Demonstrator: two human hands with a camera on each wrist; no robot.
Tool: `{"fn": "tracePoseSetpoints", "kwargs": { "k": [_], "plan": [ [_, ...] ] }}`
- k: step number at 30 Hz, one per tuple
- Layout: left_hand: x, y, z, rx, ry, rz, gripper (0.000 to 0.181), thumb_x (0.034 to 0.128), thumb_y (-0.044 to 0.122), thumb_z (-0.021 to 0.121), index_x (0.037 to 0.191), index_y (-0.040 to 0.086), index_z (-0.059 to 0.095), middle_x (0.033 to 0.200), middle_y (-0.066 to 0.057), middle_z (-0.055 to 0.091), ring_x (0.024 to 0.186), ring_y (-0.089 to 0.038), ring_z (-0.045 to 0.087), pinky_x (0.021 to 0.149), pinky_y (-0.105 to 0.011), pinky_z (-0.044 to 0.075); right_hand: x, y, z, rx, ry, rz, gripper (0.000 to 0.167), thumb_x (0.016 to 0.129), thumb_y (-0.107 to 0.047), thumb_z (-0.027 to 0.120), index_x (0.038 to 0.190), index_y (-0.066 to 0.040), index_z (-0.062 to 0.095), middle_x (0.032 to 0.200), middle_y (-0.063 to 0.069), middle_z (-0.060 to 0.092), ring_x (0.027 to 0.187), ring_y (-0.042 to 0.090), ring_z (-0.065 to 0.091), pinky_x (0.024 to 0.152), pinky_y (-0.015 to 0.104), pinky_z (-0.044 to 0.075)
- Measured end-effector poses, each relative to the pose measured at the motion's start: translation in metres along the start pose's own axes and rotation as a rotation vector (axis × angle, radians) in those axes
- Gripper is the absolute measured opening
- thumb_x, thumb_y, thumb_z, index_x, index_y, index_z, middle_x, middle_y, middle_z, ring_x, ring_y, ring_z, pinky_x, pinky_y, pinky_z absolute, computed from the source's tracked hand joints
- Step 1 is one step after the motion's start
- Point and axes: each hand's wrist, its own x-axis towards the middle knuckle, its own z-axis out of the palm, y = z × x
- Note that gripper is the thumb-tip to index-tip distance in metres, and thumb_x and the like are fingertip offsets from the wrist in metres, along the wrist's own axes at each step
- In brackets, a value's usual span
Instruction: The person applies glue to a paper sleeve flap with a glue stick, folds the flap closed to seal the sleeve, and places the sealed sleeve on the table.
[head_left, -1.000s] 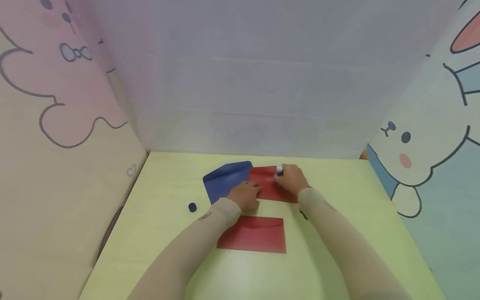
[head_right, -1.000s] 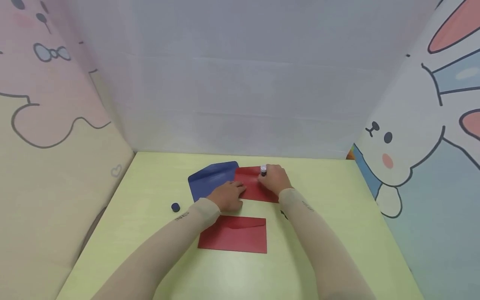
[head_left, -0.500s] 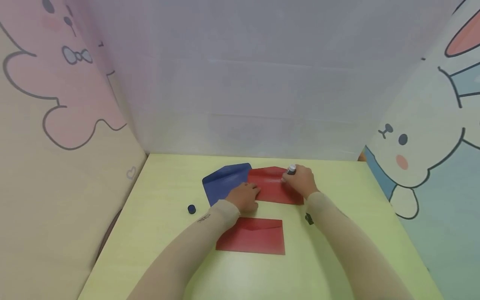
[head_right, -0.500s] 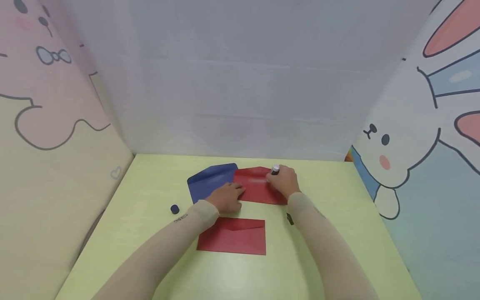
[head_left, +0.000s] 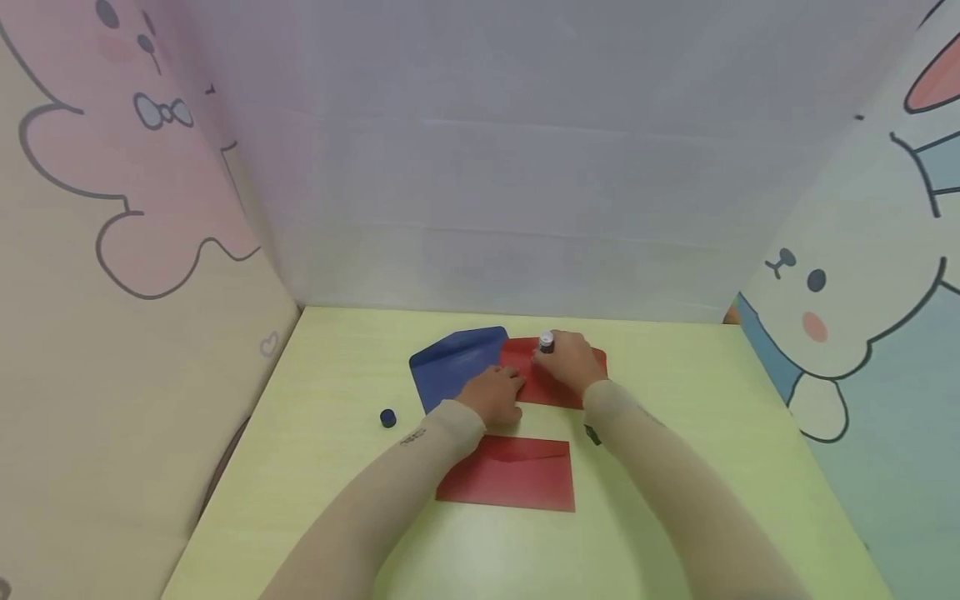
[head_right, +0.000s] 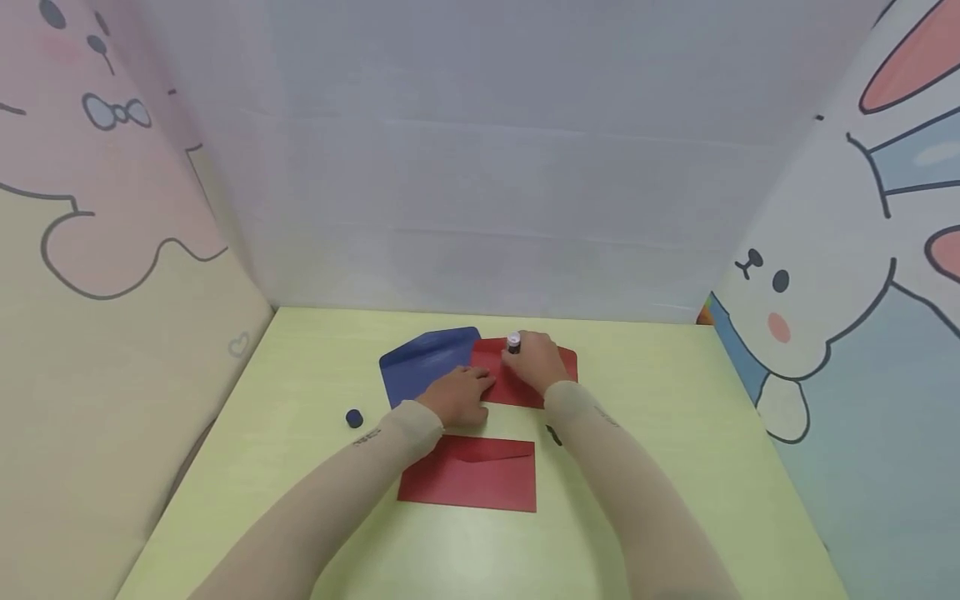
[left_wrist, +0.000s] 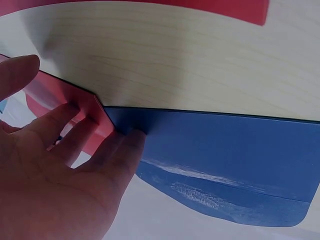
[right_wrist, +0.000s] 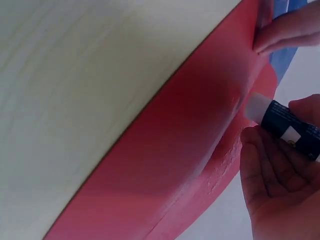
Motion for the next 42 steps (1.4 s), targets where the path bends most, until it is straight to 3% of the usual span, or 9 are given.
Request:
{"fn": "tracePoseSetpoints", "kwargs": {
  "k": [5,17,29,31,34,37,39,40,42],
  "plan": [
    [0.001,0.002,0.002,-0.008,0.012,0.0,0.069,0.1104,0.031,0.066,0.177,0.02,0.056,0.186,-0.003,0.053,0.175,-0.035,0.047,0.142,-0.054,0.046,0.001,-0.001,0.003,-0.075,-0.026,-0.033,0.022,0.107,-0.025,0.079,0.107,-0.004,0.075,0.095,0.012,0.074,0.085,0.026,0.067,0.085,0.041,0.059],
    [-0.006,0.004,-0.003,-0.025,0.017,-0.007,0.068,0.1111,0.029,0.065,0.177,0.018,0.055,0.187,-0.005,0.051,0.177,-0.036,0.045,0.142,-0.055,0.045,-0.001,0.034,-0.014,-0.112,0.004,-0.017,0.02,0.105,-0.024,0.076,0.1,-0.005,0.072,0.092,0.012,0.07,0.086,0.028,0.063,0.086,0.045,0.058],
    [0.002,0.011,-0.007,-0.029,0.021,-0.008,0.066,0.1101,0.03,0.065,0.174,0.016,0.06,0.181,-0.005,0.058,0.171,-0.036,0.052,0.138,-0.054,0.05,-0.018,0.061,-0.032,-0.032,0.06,0.001,0.021,0.105,-0.025,0.077,0.102,-0.005,0.074,0.096,0.013,0.076,0.09,0.028,0.065,0.09,0.046,0.06],
    [0.005,0.015,-0.012,-0.023,0.032,0.003,0.057,0.1099,0.03,0.067,0.164,0.014,0.069,0.17,-0.006,0.067,0.159,-0.034,0.063,0.131,-0.054,0.057,-0.024,0.067,-0.04,0.036,0.099,0.038,0.024,0.105,-0.03,0.079,0.106,-0.005,0.076,0.1,0.013,0.079,0.093,0.029,0.067,0.089,0.043,0.059],
    [0.024,0.009,-0.01,-0.022,0.047,0.006,0.033,0.1094,0.031,0.07,0.134,0.013,0.082,0.138,-0.005,0.081,0.126,-0.028,0.077,0.11,-0.049,0.067,-0.034,0.076,-0.051,0.128,0.164,0.079,0.031,0.105,-0.035,0.08,0.111,-0.004,0.079,0.106,0.015,0.083,0.096,0.029,0.069,0.085,0.037,0.057],
    [0.032,0.008,-0.016,-0.042,0.076,-0.007,0.018,0.1112,0.025,0.071,0.103,0.012,0.08,0.108,-0.005,0.083,0.097,-0.023,0.075,0.091,-0.042,0.066,-0.045,0.084,-0.058,0.17,0.197,0.108,0.034,0.106,-0.037,0.08,0.114,-0.004,0.08,0.11,0.017,0.085,0.097,0.029,0.069,0.081,0.034,0.054],
    [0.041,0.007,-0.014,-0.05,0.138,-0.017,0.022,0.1116,0.017,0.07,0.093,0.01,0.079,0.096,-0.007,0.082,0.089,-0.023,0.07,0.085,-0.04,0.064,-0.055,0.088,-0.06,0.18,0.205,0.124,0.035,0.107,-0.037,0.079,0.115,-0.003,0.08,0.11,0.018,0.085,0.096,0.029,0.068,0.08,0.033,0.053],
    [0.036,0.013,-0.022,-0.055,0.167,-0.025,0.022,0.1111,0.011,0.069,0.091,0.007,0.079,0.096,-0.01,0.082,0.089,-0.025,0.07,0.085,-0.041,0.065,-0.059,0.091,-0.06,0.179,0.212,0.127,0.035,0.107,-0.037,0.079,0.115,-0.003,0.08,0.11,0.018,0.085,0.095,0.028,0.068,0.08,0.033,0.053],
    [0.055,0.004,-0.009,-0.033,0.302,-0.015,0.021,0.1101,0.006,0.067,0.097,0.004,0.084,0.098,-0.013,0.083,0.093,-0.029,0.073,0.086,-0.046,0.068,-0.067,0.095,-0.06,0.175,0.232,0.131,0.034,0.106,-0.035,0.08,0.113,-0.002,0.08,0.108,0.017,0.086,0.093,0.026,0.068,0.079,0.032,0.053]
  ]
}}
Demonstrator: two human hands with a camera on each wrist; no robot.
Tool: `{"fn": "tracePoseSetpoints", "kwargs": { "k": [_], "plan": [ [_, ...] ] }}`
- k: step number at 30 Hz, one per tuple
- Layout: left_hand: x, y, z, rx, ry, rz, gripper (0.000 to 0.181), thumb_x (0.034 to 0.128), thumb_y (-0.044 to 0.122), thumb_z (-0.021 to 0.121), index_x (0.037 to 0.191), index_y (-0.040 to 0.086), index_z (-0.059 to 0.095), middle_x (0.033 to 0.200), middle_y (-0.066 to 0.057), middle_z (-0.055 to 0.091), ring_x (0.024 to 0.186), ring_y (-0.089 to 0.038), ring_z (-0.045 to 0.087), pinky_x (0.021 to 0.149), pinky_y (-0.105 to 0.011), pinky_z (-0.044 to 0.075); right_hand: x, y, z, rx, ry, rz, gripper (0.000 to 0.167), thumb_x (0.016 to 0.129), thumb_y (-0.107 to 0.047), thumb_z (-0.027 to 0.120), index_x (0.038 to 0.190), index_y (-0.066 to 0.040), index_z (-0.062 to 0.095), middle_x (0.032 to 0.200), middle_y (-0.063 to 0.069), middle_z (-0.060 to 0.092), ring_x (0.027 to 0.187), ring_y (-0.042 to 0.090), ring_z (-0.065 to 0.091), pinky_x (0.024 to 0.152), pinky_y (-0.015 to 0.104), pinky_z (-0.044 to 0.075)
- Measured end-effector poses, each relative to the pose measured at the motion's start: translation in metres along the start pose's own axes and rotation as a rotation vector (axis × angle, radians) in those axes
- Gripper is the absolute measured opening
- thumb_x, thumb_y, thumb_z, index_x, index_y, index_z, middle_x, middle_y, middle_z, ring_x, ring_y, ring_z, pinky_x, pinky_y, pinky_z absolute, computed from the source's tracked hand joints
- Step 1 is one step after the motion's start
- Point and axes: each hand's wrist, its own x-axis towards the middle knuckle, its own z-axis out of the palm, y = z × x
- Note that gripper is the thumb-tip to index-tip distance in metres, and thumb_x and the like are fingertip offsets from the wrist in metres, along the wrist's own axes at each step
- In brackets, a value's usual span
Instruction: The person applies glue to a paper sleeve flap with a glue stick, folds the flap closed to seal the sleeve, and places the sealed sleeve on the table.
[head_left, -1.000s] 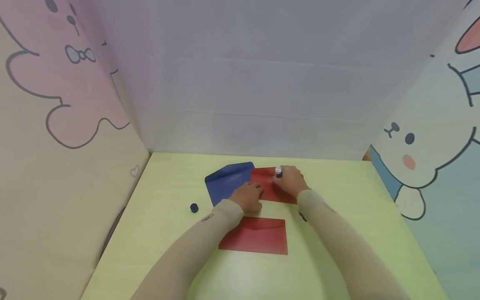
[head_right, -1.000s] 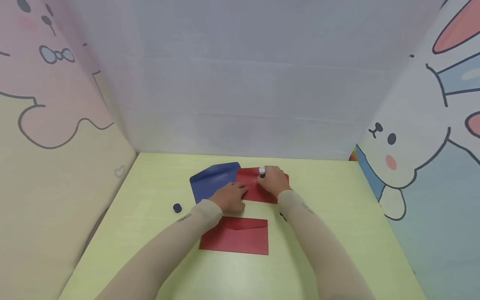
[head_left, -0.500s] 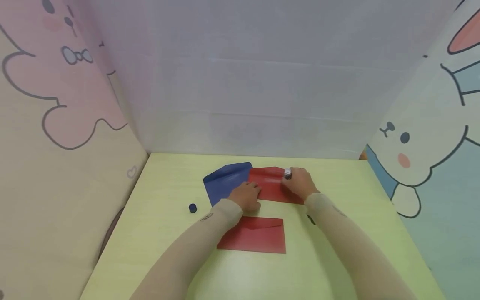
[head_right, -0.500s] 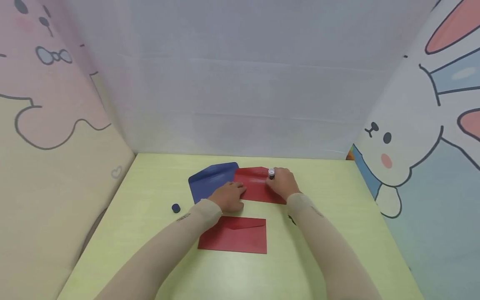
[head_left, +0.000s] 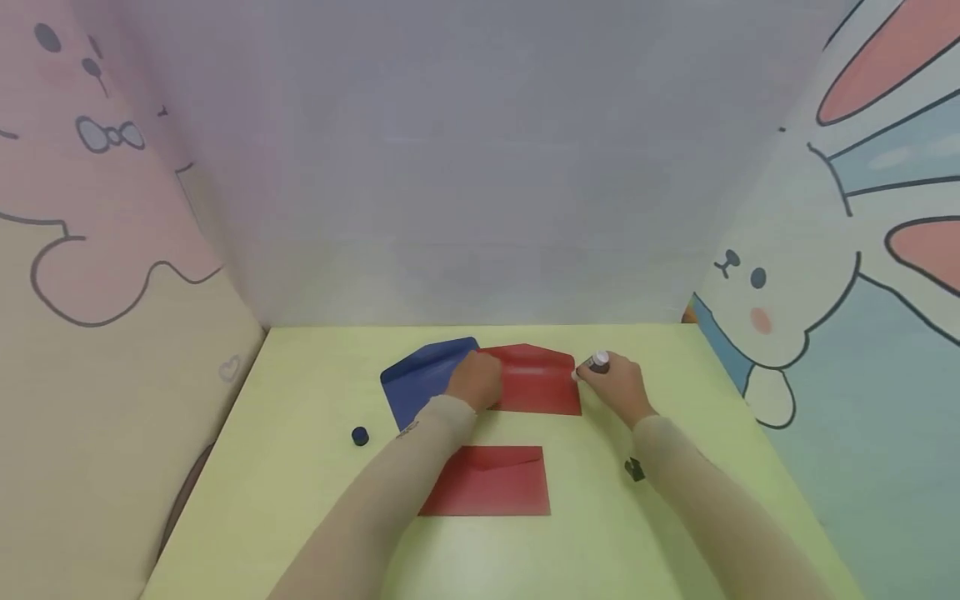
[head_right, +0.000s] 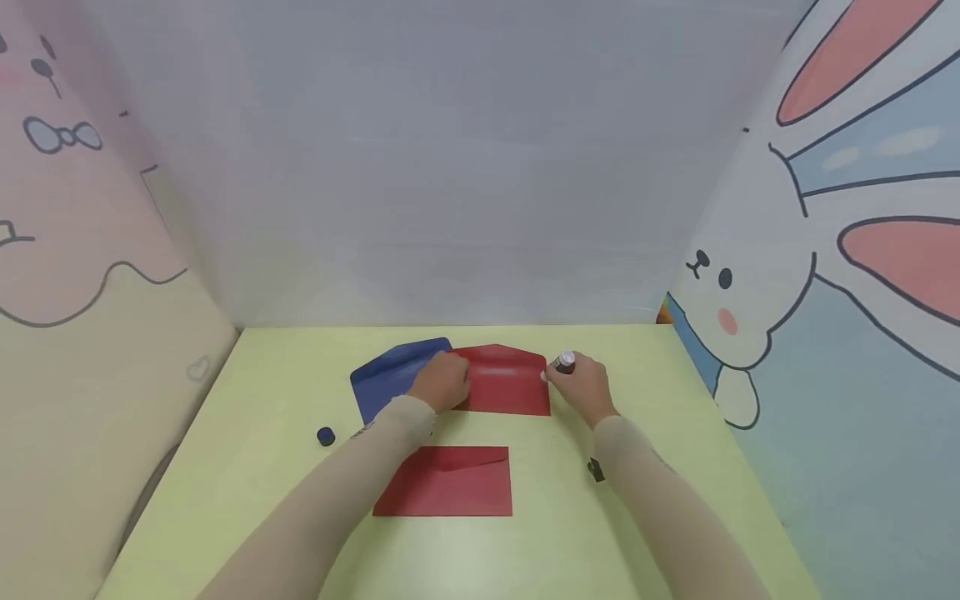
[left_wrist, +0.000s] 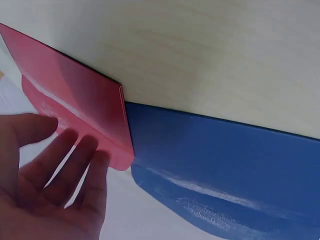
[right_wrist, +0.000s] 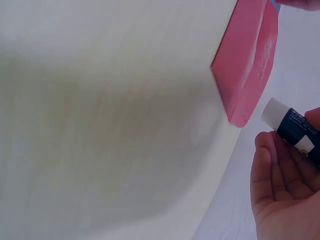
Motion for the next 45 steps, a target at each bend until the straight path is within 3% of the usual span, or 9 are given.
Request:
{"fn": "tracePoseSetpoints", "kwargs": {
  "k": [5,7,9,14,22,30,37,42,45],
  "plan": [
    [0.038,-0.06,0.059,0.092,0.284,-0.035,0.023,0.1102,0.01,0.067,0.124,0.006,0.085,0.118,-0.016,0.082,0.112,-0.036,0.074,0.094,-0.048,0.072,-0.012,-0.001,0.009,0.037,0.016,-0.016,0.032,0.104,-0.031,0.082,0.112,0.0,0.081,0.106,0.018,0.087,0.091,0.024,0.07,0.081,0.03,0.055],
    [0.043,-0.08,0.065,0.104,0.312,-0.073,0.023,0.1103,0.011,0.069,0.129,0.005,0.082,0.125,-0.018,0.08,0.118,-0.038,0.072,0.097,-0.046,0.071,-0.015,-0.004,0.012,0.06,0.005,-0.011,0.033,0.105,-0.032,0.083,0.114,0.0,0.08,0.109,0.018,0.087,0.093,0.025,0.07,0.082,0.029,0.055],
    [0.037,-0.087,0.05,0.104,0.28,-0.112,0.022,0.1105,0.01,0.071,0.129,0.004,0.082,0.127,-0.02,0.079,0.121,-0.04,0.071,0.099,-0.046,0.071,-0.019,-0.007,0.015,0.076,-0.007,-0.003,0.034,0.106,-0.033,0.083,0.117,-0.001,0.08,0.111,0.018,0.087,0.095,0.025,0.07,0.083,0.029,0.055],
    [0.013,-0.079,0.005,0.053,0.151,-0.163,0.017,0.1119,0.009,0.075,0.12,0.0,0.086,0.125,-0.024,0.08,0.125,-0.044,0.07,0.105,-0.051,0.07,-0.026,-0.009,0.019,0.12,-0.016,0.024,0.034,0.106,-0.033,0.084,0.118,-0.001,0.082,0.113,0.018,0.087,0.096,0.024,0.07,0.083,0.029,0.055],
    [0.005,-0.069,-0.003,-0.179,0.147,-0.114,0.007,0.1129,0.007,0.074,0.107,0.006,0.077,0.103,-0.014,0.081,0.104,-0.032,0.068,0.092,-0.05,0.065,-0.029,-0.004,0.014,0.18,0.014,0.087,0.04,0.108,-0.039,0.081,0.119,-0.001,0.08,0.114,0.018,0.087,0.096,0.022,0.069,0.081,0.029,0.054],
    [-0.027,-0.053,-0.036,-0.382,0.065,-0.075,0.007,0.1197,0.006,0.064,0.116,0.009,0.068,0.103,-0.011,0.075,0.092,-0.025,0.065,0.084,-0.041,0.057,-0.025,0.0,0.002,0.315,0.219,0.122,0.036,0.109,-0.038,0.08,0.115,-0.003,0.082,0.102,0.008,0.087,0.087,0.008,0.07,0.076,0.023,0.054],
    [-0.054,-0.056,-0.023,-0.496,-0.029,-0.049,0.007,0.1199,0.007,0.065,0.117,0.011,0.07,0.109,-0.009,0.077,0.092,-0.022,0.067,0.082,-0.04,0.058,-0.027,0.006,-0.005,0.338,0.25,0.138,0.035,0.11,-0.037,0.079,0.115,-0.002,0.082,0.1,0.005,0.088,0.083,0.0,0.07,0.08,0.021,0.052],
    [-0.06,-0.057,-0.006,-0.391,-0.063,0.013,0.007,0.1178,0.009,0.067,0.115,0.009,0.073,0.108,-0.009,0.078,0.098,-0.025,0.069,0.091,-0.047,0.062,-0.027,0.004,-0.001,0.333,0.23,0.148,0.033,0.109,-0.036,0.081,0.114,-0.003,0.082,0.098,0.002,0.086,0.083,0.001,0.07,0.079,0.021,0.053],
    [-0.062,-0.052,-0.006,-0.284,-0.05,0.073,0.028,0.1154,0.02,0.068,0.137,0.003,0.074,0.133,-0.016,0.08,0.128,-0.037,0.072,0.116,-0.064,0.058,-0.024,0.002,0.0,0.335,0.232,0.126,0.033,0.108,-0.036,0.081,0.113,-0.003,0.081,0.098,0.004,0.086,0.084,0.002,0.071,0.078,0.021,0.053]
  ]
}}
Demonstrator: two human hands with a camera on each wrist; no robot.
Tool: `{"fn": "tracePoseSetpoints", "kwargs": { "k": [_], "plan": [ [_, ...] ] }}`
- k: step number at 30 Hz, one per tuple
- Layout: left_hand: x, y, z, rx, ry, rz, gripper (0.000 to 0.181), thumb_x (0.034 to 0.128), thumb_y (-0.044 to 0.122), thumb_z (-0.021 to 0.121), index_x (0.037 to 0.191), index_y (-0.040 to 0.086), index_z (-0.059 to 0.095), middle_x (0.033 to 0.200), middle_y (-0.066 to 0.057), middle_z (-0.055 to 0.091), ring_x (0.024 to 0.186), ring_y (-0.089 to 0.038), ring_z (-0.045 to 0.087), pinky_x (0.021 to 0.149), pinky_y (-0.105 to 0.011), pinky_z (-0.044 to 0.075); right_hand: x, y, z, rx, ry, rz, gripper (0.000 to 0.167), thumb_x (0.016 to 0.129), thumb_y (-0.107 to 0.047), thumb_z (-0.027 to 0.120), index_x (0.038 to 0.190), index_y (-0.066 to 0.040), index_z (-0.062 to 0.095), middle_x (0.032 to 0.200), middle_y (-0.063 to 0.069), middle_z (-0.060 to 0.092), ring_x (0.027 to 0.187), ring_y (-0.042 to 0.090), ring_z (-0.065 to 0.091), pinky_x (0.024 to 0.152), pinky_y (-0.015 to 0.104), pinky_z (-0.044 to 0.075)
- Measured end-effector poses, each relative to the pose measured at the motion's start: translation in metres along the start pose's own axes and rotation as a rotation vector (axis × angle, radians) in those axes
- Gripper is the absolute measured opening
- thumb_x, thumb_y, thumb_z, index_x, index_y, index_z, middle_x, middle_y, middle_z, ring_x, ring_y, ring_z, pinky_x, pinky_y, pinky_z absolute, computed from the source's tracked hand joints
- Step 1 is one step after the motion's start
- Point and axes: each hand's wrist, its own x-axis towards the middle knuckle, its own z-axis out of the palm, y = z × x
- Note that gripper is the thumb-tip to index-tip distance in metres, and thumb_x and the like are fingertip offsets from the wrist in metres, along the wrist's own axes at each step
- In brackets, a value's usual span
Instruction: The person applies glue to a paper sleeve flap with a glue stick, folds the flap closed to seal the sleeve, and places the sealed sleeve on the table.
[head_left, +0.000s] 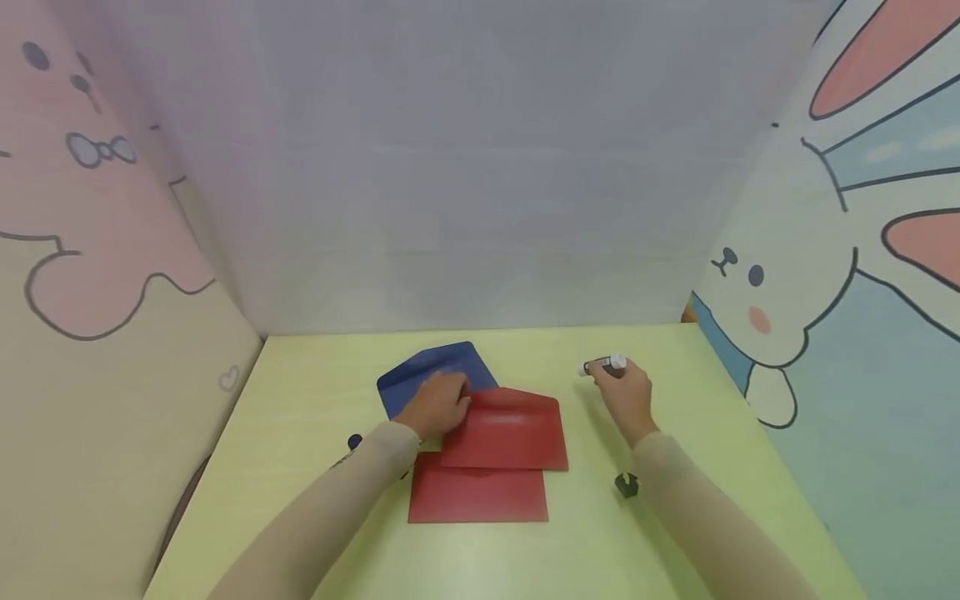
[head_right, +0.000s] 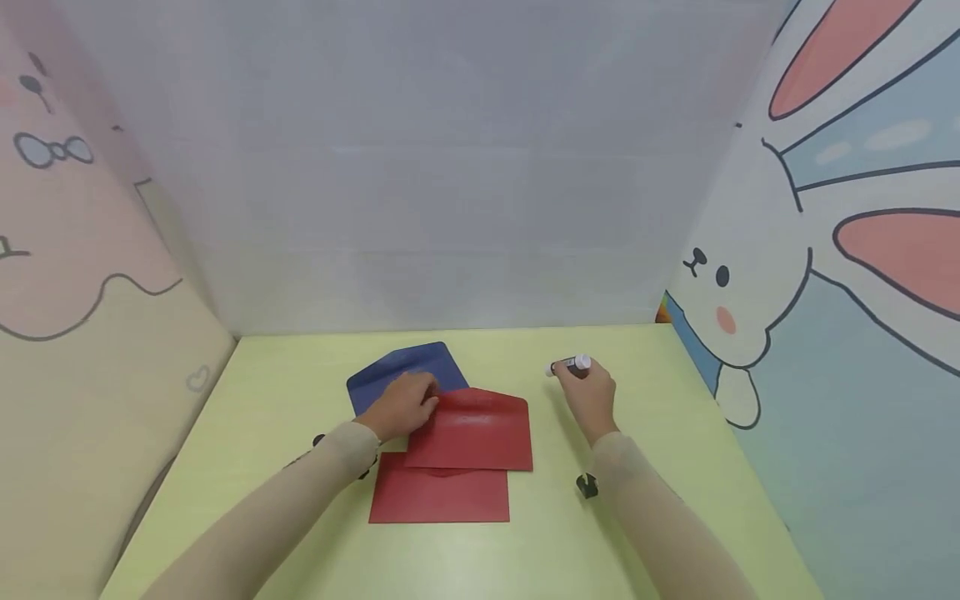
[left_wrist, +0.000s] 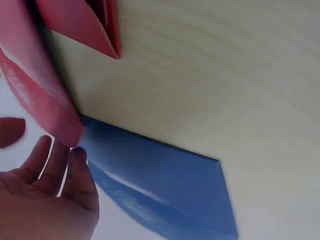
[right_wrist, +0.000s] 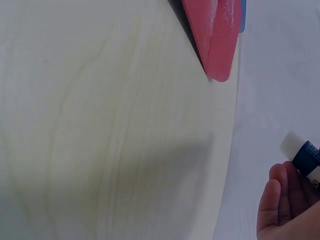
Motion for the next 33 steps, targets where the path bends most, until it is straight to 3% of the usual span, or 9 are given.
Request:
{"fn": "tracePoseSetpoints", "kwargs": {
  "k": [4,9,13,17,21,25,28,31,33],
  "plan": [
    [-0.004,0.012,0.005,0.127,-0.104,0.057,0.077,0.1087,0.04,0.077,0.172,0.003,0.053,0.17,-0.021,0.063,0.165,-0.046,0.051,0.136,-0.075,0.039,-0.002,0.001,0.002,-0.008,0.004,-0.013,0.033,0.108,-0.036,0.08,0.112,-0.003,0.081,0.102,0.009,0.086,0.085,0.005,0.07,0.078,0.021,0.053],
    [-0.007,0.021,0.015,0.227,-0.151,0.093,0.099,0.1001,0.049,0.093,0.178,0.008,0.047,0.167,-0.016,0.062,0.161,-0.04,0.053,0.133,-0.065,0.044,-0.004,0.002,0.002,-0.02,-0.012,0.013,0.035,0.109,-0.037,0.08,0.114,-0.003,0.08,0.104,0.01,0.086,0.087,0.006,0.069,0.079,0.022,0.053],
    [-0.011,0.025,0.02,0.272,-0.093,0.141,0.086,0.0996,0.041,0.096,0.17,0.012,0.056,0.155,-0.011,0.066,0.148,-0.034,0.058,0.125,-0.06,0.049,-0.004,0.002,0.002,-0.019,-0.016,0.019,0.034,0.108,-0.037,0.08,0.114,-0.004,0.08,0.102,0.007,0.086,0.088,0.008,0.07,0.079,0.023,0.053],
    [-0.017,0.027,0.024,0.31,-0.044,0.22,0.054,0.1046,0.03,0.092,0.152,0.017,0.068,0.136,-0.005,0.069,0.125,-0.025,0.06,0.11,-0.048,0.055,-0.003,0.004,0.002,-0.022,-0.006,0.009,0.033,0.108,-0.037,0.079,0.112,-0.005,0.08,0.097,0.003,0.085,0.086,0.008,0.069,0.078,0.024,0.053],
    [-0.023,0.029,0.024,0.219,-0.113,0.259,0.032,0.1122,0.017,0.079,0.144,0.018,0.075,0.124,-0.003,0.072,0.112,-0.02,0.065,0.102,-0.041,0.061,-0.004,0.005,0.005,-0.018,-0.014,0.01,0.033,0.107,-0.037,0.08,0.111,-0.004,0.08,0.096,0.004,0.084,0.086,0.009,0.068,0.076,0.023,0.053],
    [-0.02,0.025,0.025,0.032,-0.217,0.201,0.035,0.1167,0.01,0.065,0.149,0.017,0.077,0.134,-0.005,0.078,0.126,-0.024,0.073,0.114,-0.045,0.063,-0.004,0.005,0.007,-0.018,-0.025,0.009,0.033,0.108,-0.036,0.08,0.112,-0.004,0.08,0.098,0.006,0.085,0.086,0.01,0.069,0.076,0.023,0.053],
    [-0.012,0.026,0.027,-0.101,-0.23,0.099,0.029,0.1191,0.015,0.061,0.14,0.014,0.08,0.134,-0.005,0.081,0.128,-0.025,0.074,0.117,-0.047,0.061,-0.005,0.003,0.009,-0.022,-0.021,0.001,0.033,0.107,-0.036,0.08,0.113,-0.004,0.081,0.099,0.007,0.085,0.087,0.011,0.069,0.076,0.024,0.053],
    [-0.004,0.038,0.032,-0.122,-0.183,-0.02,0.029,0.1208,0.03,0.06,0.117,0.009,0.08,0.109,-0.007,0.08,0.103,-0.025,0.073,0.098,-0.044,0.06,-0.007,0.002,0.011,-0.021,-0.016,-0.001,0.033,0.107,-0.037,0.08,0.113,-0.004,0.081,0.1,0.007,0.086,0.086,0.009,0.069,0.077,0.023,0.053],
    [-0.001,0.048,0.042,-0.043,-0.121,-0.095,0.041,0.1211,0.041,0.057,0.101,0.01,0.074,0.091,-0.006,0.072,0.085,-0.024,0.066,0.085,-0.042,0.055,-0.009,0.002,0.012,-0.017,-0.023,0.007,0.033,0.107,-0.037,0.08,0.114,-0.004,0.081,0.101,0.007,0.086,0.086,0.007,0.07,0.077,0.022,0.053]
  ]
}}
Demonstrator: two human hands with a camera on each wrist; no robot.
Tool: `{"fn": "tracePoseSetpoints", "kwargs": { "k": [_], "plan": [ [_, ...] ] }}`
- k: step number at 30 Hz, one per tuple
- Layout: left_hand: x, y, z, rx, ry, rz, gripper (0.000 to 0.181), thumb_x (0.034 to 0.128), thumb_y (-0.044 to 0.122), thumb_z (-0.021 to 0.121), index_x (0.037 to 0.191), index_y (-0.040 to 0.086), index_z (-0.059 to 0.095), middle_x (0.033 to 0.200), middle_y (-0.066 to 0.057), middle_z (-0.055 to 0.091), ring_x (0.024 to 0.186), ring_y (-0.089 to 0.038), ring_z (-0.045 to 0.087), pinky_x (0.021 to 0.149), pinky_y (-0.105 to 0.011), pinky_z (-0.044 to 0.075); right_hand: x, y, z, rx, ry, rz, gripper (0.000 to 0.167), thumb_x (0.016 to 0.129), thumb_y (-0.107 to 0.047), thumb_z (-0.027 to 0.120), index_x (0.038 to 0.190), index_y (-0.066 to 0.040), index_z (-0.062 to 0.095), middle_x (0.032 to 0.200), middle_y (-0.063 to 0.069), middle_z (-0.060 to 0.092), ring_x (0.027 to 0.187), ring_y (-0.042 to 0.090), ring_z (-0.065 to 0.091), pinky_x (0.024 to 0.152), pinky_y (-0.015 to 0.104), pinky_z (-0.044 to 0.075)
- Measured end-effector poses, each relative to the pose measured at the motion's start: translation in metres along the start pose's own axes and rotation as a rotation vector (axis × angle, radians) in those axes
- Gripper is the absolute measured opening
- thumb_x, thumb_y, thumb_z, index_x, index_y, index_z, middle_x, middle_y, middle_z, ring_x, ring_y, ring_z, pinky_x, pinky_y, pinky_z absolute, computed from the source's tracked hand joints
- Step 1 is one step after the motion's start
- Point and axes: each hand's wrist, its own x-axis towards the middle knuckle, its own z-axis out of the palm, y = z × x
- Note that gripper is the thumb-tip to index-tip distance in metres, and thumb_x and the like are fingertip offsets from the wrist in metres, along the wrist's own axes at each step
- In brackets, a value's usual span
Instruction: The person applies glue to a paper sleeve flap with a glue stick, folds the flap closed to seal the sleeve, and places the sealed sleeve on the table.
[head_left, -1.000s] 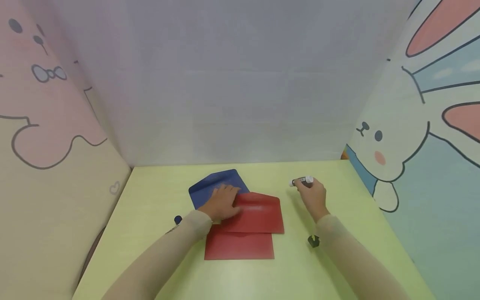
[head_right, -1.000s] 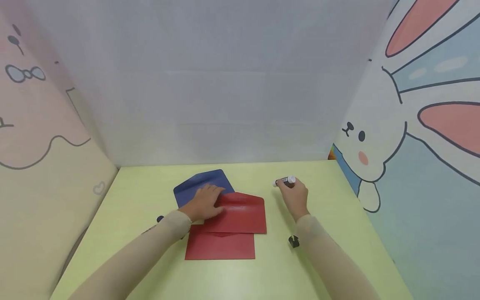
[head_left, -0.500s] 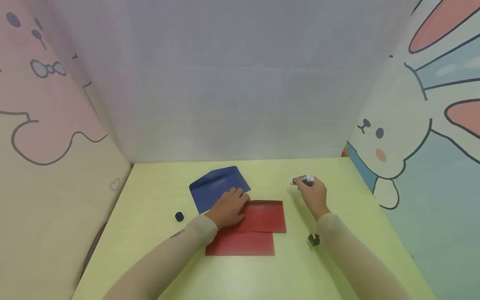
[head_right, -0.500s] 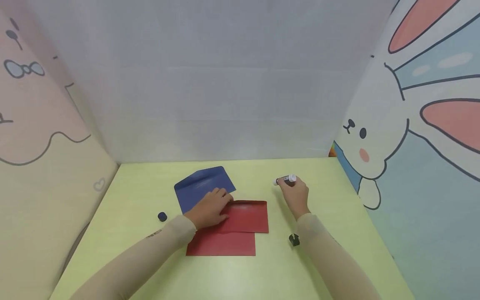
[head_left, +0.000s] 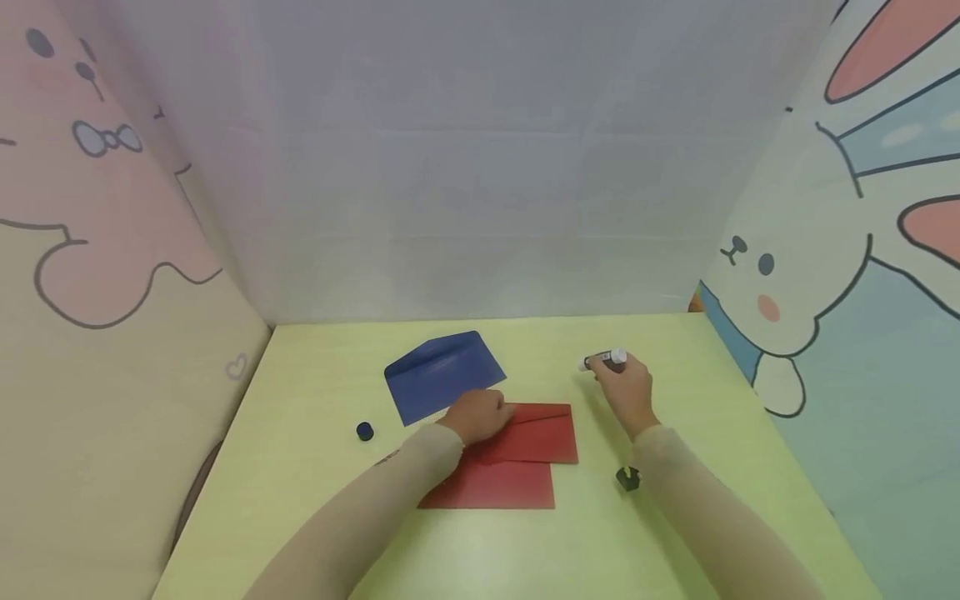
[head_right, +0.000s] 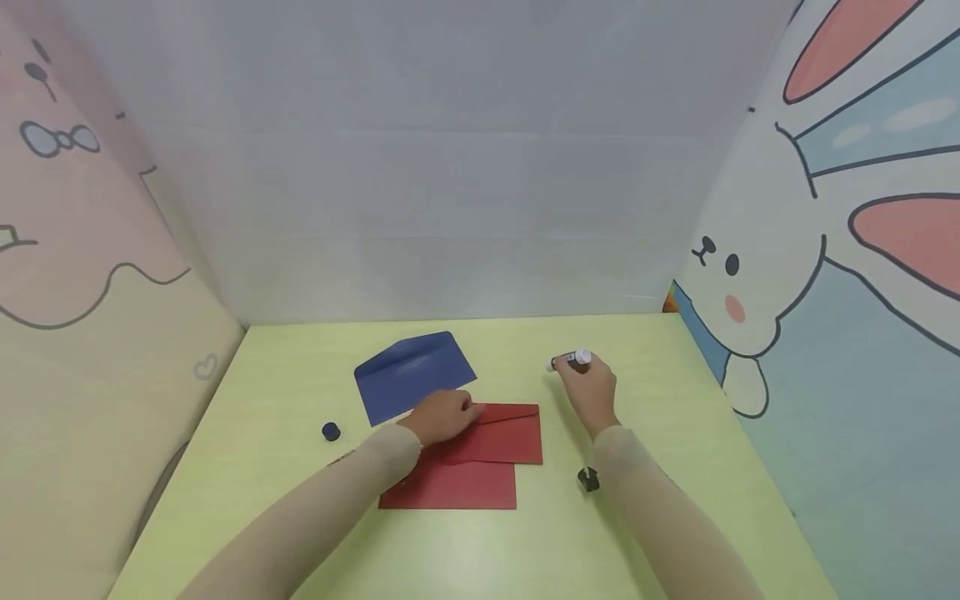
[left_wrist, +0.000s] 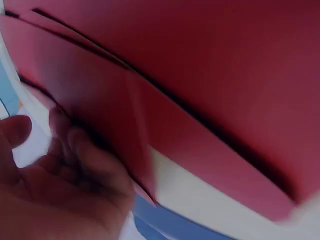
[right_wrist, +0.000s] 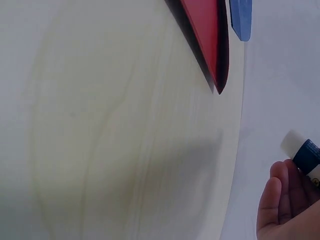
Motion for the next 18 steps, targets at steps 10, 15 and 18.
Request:
{"fn": "tracePoseSetpoints", "kwargs": {
  "k": [10,15,18],
  "plan": [
    [0.009,0.035,0.03,0.296,0.141,-0.277,0.08,0.1055,0.09,0.059,0.069,0.019,0.067,0.065,0.0,0.059,0.07,-0.024,0.064,0.071,-0.045,0.056,0.001,0.005,0.0,0.003,-0.018,0.011,0.035,0.109,-0.037,0.079,0.118,-0.003,0.081,0.116,0.021,0.088,0.086,0.004,0.071,0.078,0.022,0.054],
    [0.007,0.034,0.024,0.4,0.114,-0.348,0.091,0.0918,0.109,0.051,0.075,0.022,0.067,0.067,0.001,0.062,0.067,-0.023,0.065,0.07,-0.046,0.053,0.004,0.007,-0.003,0.001,-0.026,0.009,0.037,0.11,-0.036,0.078,0.122,-0.002,0.081,0.123,0.026,0.087,0.086,0.002,0.072,0.079,0.023,0.054],
    [0.01,0.028,0.023,0.333,0.119,-0.333,0.089,0.0889,0.11,0.056,0.069,0.023,0.06,0.061,0.004,0.051,0.06,-0.019,0.056,0.058,-0.038,0.042,0.005,0.007,-0.004,0.005,-0.026,0.009,0.037,0.11,-0.037,0.078,0.122,-0.002,0.081,0.124,0.027,0.087,0.086,0.002,0.072,0.078,0.023,0.054]
  ]
}}
